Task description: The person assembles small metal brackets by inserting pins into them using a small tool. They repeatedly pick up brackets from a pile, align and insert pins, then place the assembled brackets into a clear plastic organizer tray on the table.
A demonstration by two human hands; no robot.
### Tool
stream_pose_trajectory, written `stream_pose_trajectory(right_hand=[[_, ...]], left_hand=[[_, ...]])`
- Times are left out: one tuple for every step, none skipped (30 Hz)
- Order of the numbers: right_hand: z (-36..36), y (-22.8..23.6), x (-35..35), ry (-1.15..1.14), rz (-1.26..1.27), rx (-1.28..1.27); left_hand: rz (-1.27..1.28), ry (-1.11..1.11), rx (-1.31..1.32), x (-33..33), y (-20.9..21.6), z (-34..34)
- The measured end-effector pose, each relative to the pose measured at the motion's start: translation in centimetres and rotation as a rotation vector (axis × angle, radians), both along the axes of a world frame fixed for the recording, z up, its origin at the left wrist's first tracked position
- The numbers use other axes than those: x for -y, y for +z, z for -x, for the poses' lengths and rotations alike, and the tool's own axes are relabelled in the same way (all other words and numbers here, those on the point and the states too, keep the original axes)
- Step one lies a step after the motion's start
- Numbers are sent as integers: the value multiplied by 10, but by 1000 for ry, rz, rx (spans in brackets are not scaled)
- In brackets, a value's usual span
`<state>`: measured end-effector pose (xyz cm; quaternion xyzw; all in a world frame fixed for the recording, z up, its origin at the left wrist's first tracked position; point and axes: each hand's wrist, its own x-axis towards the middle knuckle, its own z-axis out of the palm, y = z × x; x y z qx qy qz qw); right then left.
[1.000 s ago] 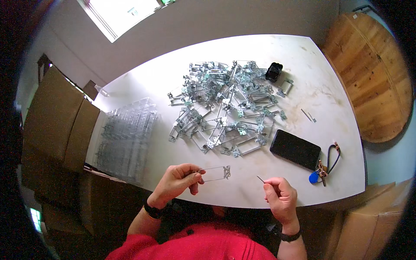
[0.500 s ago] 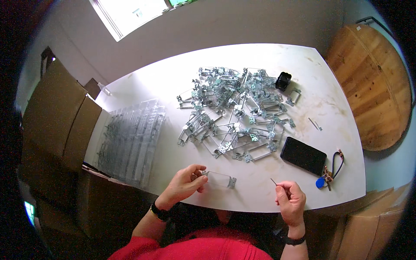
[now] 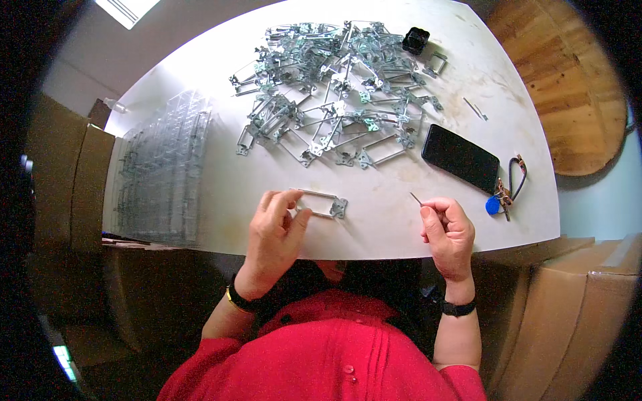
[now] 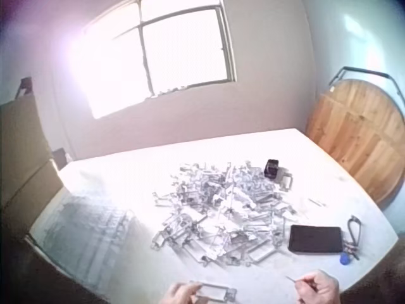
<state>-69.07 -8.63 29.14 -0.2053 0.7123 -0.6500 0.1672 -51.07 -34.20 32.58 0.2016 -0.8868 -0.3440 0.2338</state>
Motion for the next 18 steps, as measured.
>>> stream_pose_trajectory(right_hand=[[0, 0, 1, -3, -6, -7], [0, 1, 1, -5, -11, -13], [0, 1, 1, -6, -14, -16], [0, 0, 1, -6, -14, -17], [0, 0, 1, -5, -15, -19], [1, 1, 1, -9, -20, -24], [0, 1, 2, -12, -24, -28], [-1, 1, 2, -16, -27, -32], [-1, 1, 2, -14, -26, -30], [-1, 0, 2, -15, -24, -29], [-1, 0, 2, -16, -22, -27], [-1, 0, 2, -16, -20, -27], [-1, 0, 2, -17, -20, -26], [-1, 0, 3, -17, -19, -24], [-1, 0, 2, -17, -20, -29], [-1, -1, 2, -19, -20, -33], [-2, -1, 2, -20, -21, -37], [-1, -1, 2, -17, -21, -35]], left_hand=[[27, -25, -8, -5, -3, 2], [53, -49, -17, -9, -6, 4], [62, -59, -20, -13, -9, 8], [96, -64, -28, -17, -9, 12], [129, -69, -35, -21, -8, 15], [163, -73, -43, -24, -8, 18], [146, -63, -18, -27, -10, 20], [151, -65, -12, -28, -13, 21], [156, -66, -6, -28, -18, 22], [162, -70, -1, -28, -21, 22], [164, -76, -6, -27, -24, 22], [165, -82, -11, -26, -26, 20], [165, -89, -14, -24, -27, 18], [173, -104, -23, -22, -27, 16], [180, -119, -31, -20, -27, 13], [189, -134, -39, -17, -27, 10], [194, -144, -40, -15, -25, 7], [199, -154, -41, -13, -22, 3]])
